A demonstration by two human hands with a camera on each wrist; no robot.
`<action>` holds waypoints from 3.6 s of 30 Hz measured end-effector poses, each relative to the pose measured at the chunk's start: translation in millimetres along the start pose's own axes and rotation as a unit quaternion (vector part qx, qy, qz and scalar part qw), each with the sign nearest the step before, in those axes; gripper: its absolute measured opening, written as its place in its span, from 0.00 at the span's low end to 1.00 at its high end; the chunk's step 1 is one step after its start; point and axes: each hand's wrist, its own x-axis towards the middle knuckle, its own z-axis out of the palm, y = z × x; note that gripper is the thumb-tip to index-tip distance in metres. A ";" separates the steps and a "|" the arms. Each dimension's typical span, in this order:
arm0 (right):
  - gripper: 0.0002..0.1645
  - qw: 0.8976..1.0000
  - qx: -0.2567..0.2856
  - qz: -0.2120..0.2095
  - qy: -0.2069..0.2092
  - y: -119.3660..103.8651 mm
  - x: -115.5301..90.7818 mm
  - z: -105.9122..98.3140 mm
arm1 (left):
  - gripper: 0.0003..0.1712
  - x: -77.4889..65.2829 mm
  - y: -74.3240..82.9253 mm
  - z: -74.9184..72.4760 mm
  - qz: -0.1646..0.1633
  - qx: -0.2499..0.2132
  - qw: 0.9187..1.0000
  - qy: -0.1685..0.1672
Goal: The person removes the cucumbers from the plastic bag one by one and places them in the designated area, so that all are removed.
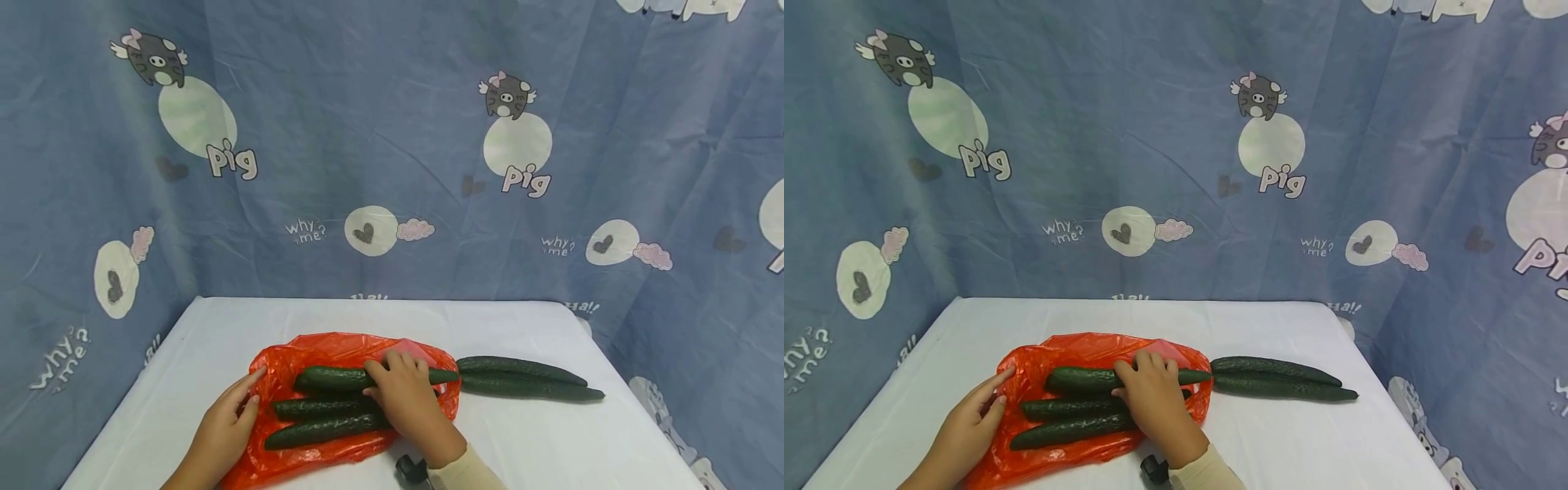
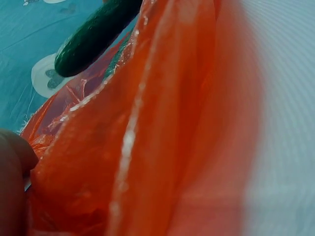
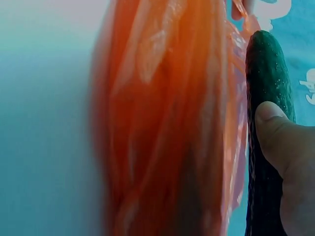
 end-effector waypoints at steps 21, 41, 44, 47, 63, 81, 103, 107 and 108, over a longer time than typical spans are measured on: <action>0.23 0.999 0.014 0.042 0.002 48.8 -27.3 -7.1 | 0.32 0.3 -1.3 0.3 -0.002 0.001 1.000 0.002; 0.26 0.998 0.010 0.068 0.000 79.4 -47.5 -11.3 | 0.31 0.3 -0.5 1.1 -0.007 0.009 1.000 -0.001; 0.25 0.997 0.010 0.076 0.005 82.8 -49.8 -12.5 | 0.31 1.0 -1.1 1.2 -0.002 0.007 1.000 0.001; 0.23 0.997 0.010 0.080 0.010 86.6 -51.9 -14.3 | 0.31 1.3 -1.6 1.6 -0.006 0.005 1.000 -0.002; 0.26 0.994 0.016 0.108 -0.016 110.9 -65.0 -17.0 | 0.32 1.5 -1.0 3.2 -0.011 0.002 1.000 -0.009; 0.28 0.988 0.029 0.138 -0.055 136.9 -78.2 -27.9 | 0.31 0.6 -4.2 3.4 -0.006 0.000 1.000 -0.005; 0.29 0.978 0.035 0.177 -0.102 168.9 -113.5 -41.5 | 0.31 2.4 -2.0 2.5 -0.014 0.000 1.000 -0.011; 0.30 0.974 0.031 0.187 -0.121 173.3 -120.6 -43.2 | 0.32 2.1 -1.4 3.4 -0.028 -0.005 0.999 -0.020; 0.30 0.973 0.031 0.189 -0.126 174.4 -122.3 -43.4 | 0.32 2.2 -1.3 3.6 -0.030 -0.005 0.999 -0.022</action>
